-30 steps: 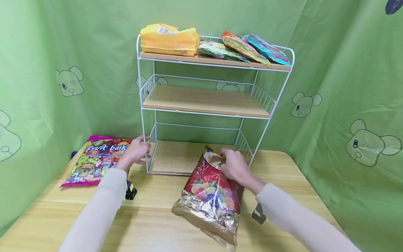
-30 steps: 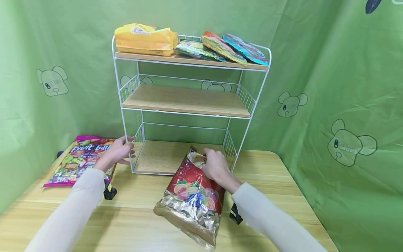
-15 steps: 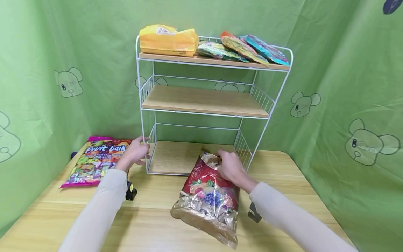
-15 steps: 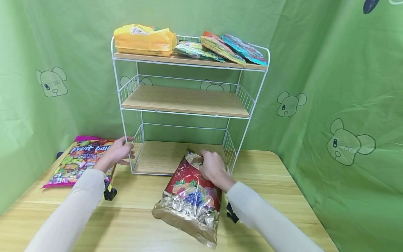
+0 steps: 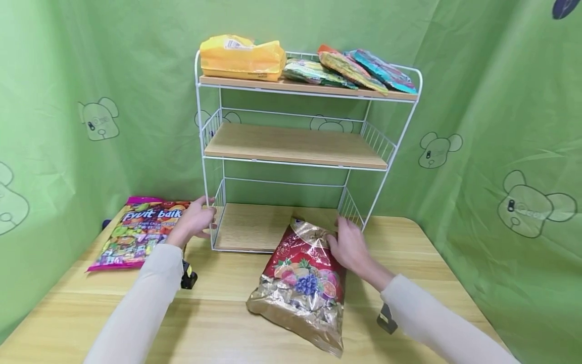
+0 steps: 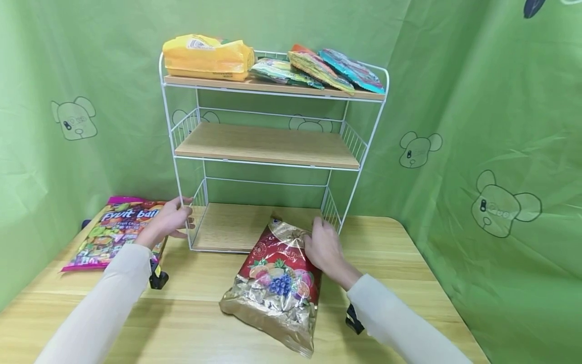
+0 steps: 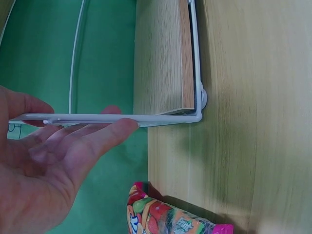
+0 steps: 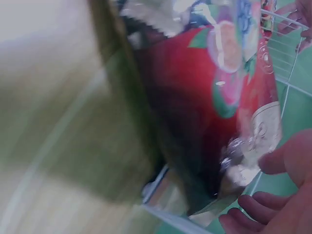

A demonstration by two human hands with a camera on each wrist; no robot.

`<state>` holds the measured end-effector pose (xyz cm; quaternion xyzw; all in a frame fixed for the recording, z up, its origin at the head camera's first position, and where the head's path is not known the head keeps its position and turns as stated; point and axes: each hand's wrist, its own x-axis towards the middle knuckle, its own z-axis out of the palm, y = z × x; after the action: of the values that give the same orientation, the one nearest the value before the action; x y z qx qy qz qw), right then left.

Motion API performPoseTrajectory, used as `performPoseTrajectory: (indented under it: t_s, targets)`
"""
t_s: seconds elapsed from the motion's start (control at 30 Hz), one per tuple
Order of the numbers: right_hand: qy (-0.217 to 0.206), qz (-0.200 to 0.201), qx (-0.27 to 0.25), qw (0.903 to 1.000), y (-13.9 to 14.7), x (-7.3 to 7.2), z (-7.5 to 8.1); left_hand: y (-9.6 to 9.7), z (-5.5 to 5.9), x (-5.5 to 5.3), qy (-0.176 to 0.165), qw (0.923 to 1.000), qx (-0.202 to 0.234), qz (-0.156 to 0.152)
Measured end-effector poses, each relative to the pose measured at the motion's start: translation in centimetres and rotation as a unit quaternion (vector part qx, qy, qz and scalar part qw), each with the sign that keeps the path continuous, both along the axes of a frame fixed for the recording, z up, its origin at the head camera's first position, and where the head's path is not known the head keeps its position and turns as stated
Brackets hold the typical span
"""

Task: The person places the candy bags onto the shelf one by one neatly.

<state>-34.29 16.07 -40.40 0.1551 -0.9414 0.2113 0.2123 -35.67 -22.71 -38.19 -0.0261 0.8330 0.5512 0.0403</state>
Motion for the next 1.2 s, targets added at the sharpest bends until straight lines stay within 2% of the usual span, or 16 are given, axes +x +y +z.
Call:
performPoseTrajectory:
  t_s: [0.1, 0.2, 0.37, 0.47, 0.57, 0.67, 0.73, 0.87, 1.0, 1.1, 1.17, 1.2]
  targets:
    - [-0.024, -0.014, -0.013, 0.9995, 1.1, 0.2, -0.4, 0.1, 0.0, -0.1, -0.001, 1.0, 0.004, 0.0]
    - [-0.077, -0.028, -0.031, 0.9962, 2.2, 0.6, -0.7, 0.2, 0.0, -0.1, -0.001, 1.0, 0.005, -0.002]
    - [-0.181, -0.044, -0.054, 0.9811, 3.4, 1.0, -1.4, 0.1, 0.1, -0.1, -0.002, 1.0, 0.002, -0.001]
    - [-0.255, -0.037, -0.073, 0.9635, 3.7, 1.3, -1.9, 0.1, 0.1, -0.1, -0.003, 1.0, -0.001, -0.001]
    - [-0.333, -0.002, -0.118, 0.9356, 3.7, 1.8, -2.3, 0.2, -0.1, -0.1, -0.003, 1.0, -0.001, -0.001]
    - [-0.377, 0.027, -0.173, 0.9093, 3.5, 2.3, -2.5, 0.1, 0.0, 0.0, 0.002, 1.0, 0.0, 0.0]
    - [-0.384, 0.044, -0.195, 0.9014, 3.1, 2.6, -2.6, 0.1, 0.0, 0.0, 0.004, 1.0, 0.002, 0.002]
    - [-0.363, 0.079, -0.219, 0.9022, 2.7, 2.9, -2.9, 0.0, -0.1, 0.0, 0.007, 1.0, 0.004, 0.001]
    - [-0.363, 0.098, -0.248, 0.8929, 2.6, 2.9, -3.3, 0.1, -0.3, 0.0, 0.006, 1.0, 0.004, 0.0]
    - [-0.383, 0.094, -0.277, 0.8761, 2.7, 3.2, -3.7, 0.1, -0.4, 0.0, 0.004, 1.0, 0.003, 0.0]
    - [-0.391, 0.089, -0.287, 0.8698, 2.8, 3.3, -3.8, 0.1, -0.3, 0.0, 0.004, 1.0, 0.003, 0.0]
    - [-0.4, 0.085, -0.296, 0.8631, 2.8, 3.4, -3.8, 0.1, -0.3, 0.0, 0.004, 1.0, 0.003, 0.0]
